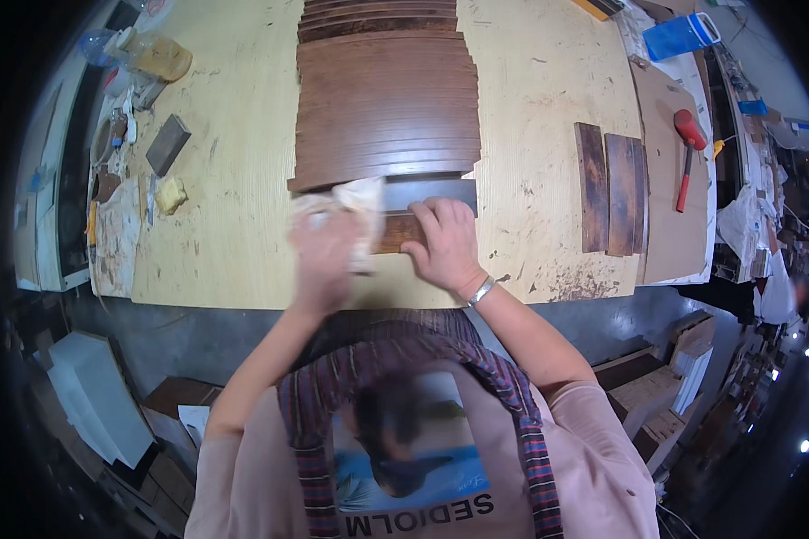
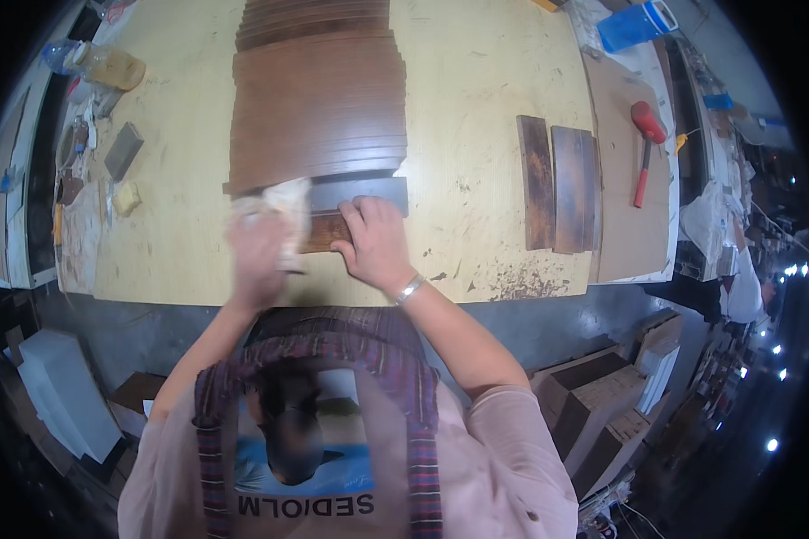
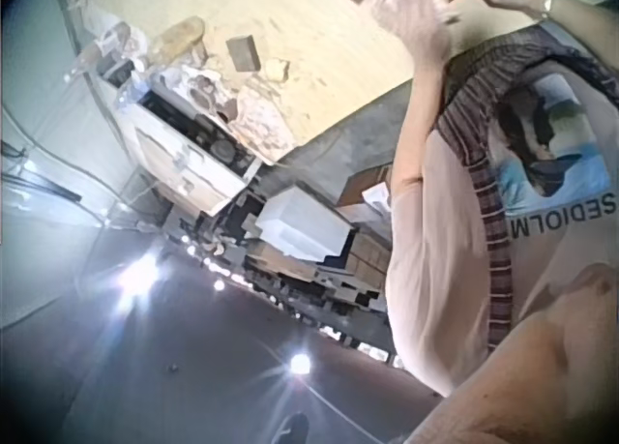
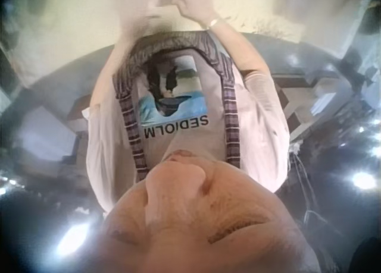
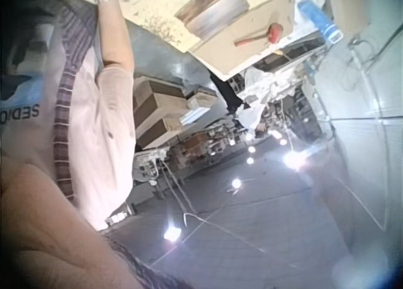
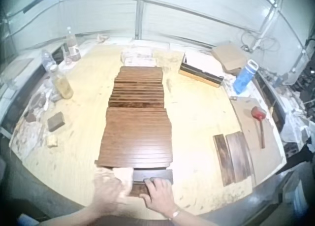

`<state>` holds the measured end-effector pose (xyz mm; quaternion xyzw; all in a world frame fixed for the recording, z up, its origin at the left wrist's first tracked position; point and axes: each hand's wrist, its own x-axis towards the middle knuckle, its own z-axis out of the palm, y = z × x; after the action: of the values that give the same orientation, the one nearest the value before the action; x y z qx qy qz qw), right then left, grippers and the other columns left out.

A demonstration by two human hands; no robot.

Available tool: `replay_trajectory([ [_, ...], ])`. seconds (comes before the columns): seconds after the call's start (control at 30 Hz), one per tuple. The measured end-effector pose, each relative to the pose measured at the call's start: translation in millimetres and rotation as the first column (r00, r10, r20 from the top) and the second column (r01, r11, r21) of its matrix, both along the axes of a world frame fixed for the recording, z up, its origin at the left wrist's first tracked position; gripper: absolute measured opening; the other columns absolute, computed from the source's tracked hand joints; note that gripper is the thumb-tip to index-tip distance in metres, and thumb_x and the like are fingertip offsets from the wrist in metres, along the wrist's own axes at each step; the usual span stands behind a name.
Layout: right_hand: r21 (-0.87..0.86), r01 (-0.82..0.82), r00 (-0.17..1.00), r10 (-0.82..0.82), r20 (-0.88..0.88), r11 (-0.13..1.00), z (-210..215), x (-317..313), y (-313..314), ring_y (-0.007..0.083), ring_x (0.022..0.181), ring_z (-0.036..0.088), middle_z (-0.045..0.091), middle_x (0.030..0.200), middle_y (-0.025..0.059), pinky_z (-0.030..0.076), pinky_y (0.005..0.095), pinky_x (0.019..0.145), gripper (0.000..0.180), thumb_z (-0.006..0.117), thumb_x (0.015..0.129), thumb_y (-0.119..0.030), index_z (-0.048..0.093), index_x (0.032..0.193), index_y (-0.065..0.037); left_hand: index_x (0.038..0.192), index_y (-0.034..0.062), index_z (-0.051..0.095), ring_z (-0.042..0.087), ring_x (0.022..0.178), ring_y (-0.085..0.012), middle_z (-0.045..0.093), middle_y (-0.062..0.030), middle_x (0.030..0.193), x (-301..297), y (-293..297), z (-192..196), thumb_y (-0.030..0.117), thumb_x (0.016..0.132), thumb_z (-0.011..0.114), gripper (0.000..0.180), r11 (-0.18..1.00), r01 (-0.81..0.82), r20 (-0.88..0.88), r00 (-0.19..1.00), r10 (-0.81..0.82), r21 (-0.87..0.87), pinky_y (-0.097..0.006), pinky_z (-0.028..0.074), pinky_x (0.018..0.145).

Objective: The person wipes wood panels with a cloth, sands the edges of the stack with a block, and stirs a substance in a cardboard tube using a wooden stick before walking through a factory.

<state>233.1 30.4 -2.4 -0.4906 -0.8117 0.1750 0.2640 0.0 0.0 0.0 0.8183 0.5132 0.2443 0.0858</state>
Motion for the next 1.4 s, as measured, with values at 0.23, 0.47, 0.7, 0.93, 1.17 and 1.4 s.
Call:
replay_trajectory([
  [0.23,0.046,-0.009,1.0,0.009,0.004,0.999,-11.1,15.0,5.0,0.0368,0.101,0.05,0.052,0.109,0.0181,0.038,0.0459,0.09,0.057,0.079,0.069,-0.033,0.059,0.113,-0.003,0.123,0.0063,0.064,0.058,0.124,-0.0284,0.065,-0.0138,0.126,-6.2,13.9,0.3,0.017,0.089,0.059,0.036,0.994,0.072,0.016,0.997,-0.071,-0.078,-0.054,0.036,0.11],
  [0.47,0.121,-0.015,1.0,0.015,0.002,0.993,-17.9,9.4,6.8,0.0341,0.097,0.051,0.054,0.105,0.0139,0.039,0.0438,0.089,0.056,0.078,0.069,-0.03,0.059,0.114,-0.003,0.106,0.0002,0.066,0.063,0.112,-0.0323,0.067,-0.0175,0.111,62.3,22.9,10.0,0.005,0.084,0.051,0.027,0.992,0.124,0.113,0.986,-0.124,0.005,-0.052,0.041,0.107],
  [0.7,0.111,0.001,0.999,0.005,-0.052,0.994,-10.2,15.2,9.5,0.033,0.097,0.051,0.054,0.105,0.014,0.038,0.0433,0.088,0.057,0.079,0.069,-0.031,0.058,0.115,-0.003,0.107,0.0034,0.069,0.064,0.114,-0.0298,0.069,-0.0152,0.114,-26.3,10.7,15.0,0.007,0.083,0.061,0.025,0.99,-0.099,-0.105,0.988,0.109,0.099,-0.051,0.038,0.106],
  [0.93,0.079,-0.008,1.0,0.011,-0.028,0.997,-10.1,14.6,5.0,0.0329,0.098,0.051,0.053,0.104,0.0131,0.038,0.0435,0.087,0.056,0.08,0.069,-0.028,0.058,0.114,-0.004,0.114,0.0035,0.065,0.063,0.105,-0.0339,0.067,-0.0158,0.111,0.4,15.0,10.7,0.008,0.083,0.061,0.032,1.0,0.018,0.08,0.997,-0.019,0.024,-0.047,0.047,0.096],
  [1.17,0.083,0.006,1.0,-0.004,-0.027,0.996,2.2,2.9,-7.5,0.0312,0.096,0.05,0.053,0.103,0.012,0.036,0.0422,0.085,0.054,0.08,0.066,-0.025,0.057,0.111,-0.006,0.113,0.001,0.063,0.059,0.106,-0.0328,0.064,-0.0179,0.111,11.4,-3.5,10.9,0.008,0.083,0.06,0.03,0.97,-0.242,0.161,0.958,0.236,0.016,-0.048,0.044,0.096],
  [1.4,0.044,0.079,0.994,-0.082,0.07,0.996,18.8,14.9,8.1,0.0327,0.103,0.047,0.051,0.11,0.0148,0.036,0.0426,0.091,0.053,0.083,0.064,-0.02,0.056,0.108,-0.005,0.105,-0.002,0.064,0.06,0.075,-0.0112,0.067,-0.006,0.089,-44.8,-4.6,24.8,0.013,0.096,0.059,0.018,0.633,-0.418,0.375,0.548,0.748,-0.651,-0.027,0.048,0.066],
])
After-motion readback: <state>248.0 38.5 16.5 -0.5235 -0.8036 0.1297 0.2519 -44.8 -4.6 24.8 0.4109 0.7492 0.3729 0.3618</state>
